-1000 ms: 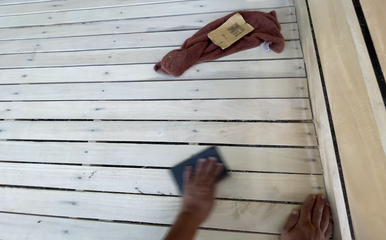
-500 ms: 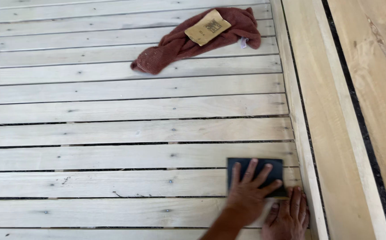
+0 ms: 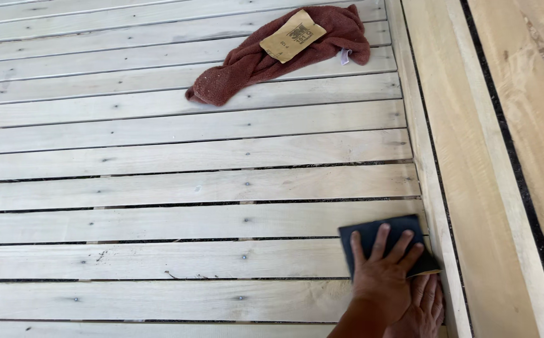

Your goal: The person sands a slatted wooden frame surface by hand, rubbing a sheet of sandpaper back and forth across the planks. They work across different sections of the slats, moving progressively toward the edge and corner of the frame, with a putty knife and a cloth resting on the wood nearby.

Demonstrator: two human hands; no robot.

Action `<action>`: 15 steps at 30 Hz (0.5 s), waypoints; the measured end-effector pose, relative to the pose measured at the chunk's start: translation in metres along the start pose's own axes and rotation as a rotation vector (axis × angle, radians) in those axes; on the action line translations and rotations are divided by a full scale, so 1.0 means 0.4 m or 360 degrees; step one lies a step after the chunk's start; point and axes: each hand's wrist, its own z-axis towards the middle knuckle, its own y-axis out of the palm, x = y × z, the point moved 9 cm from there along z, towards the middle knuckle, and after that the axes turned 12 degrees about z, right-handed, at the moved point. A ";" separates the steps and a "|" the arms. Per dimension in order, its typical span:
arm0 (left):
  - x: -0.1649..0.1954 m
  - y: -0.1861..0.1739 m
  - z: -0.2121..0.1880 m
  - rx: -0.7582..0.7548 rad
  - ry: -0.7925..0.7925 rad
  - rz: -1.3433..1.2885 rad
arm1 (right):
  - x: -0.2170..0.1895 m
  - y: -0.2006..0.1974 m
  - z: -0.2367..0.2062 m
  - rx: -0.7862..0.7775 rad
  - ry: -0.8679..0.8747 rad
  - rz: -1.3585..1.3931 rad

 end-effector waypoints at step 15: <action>-0.224 -0.111 0.048 0.0098 -0.0367 0.0154 | 0.028 -0.029 -0.016 0.0134 0.0247 0.0322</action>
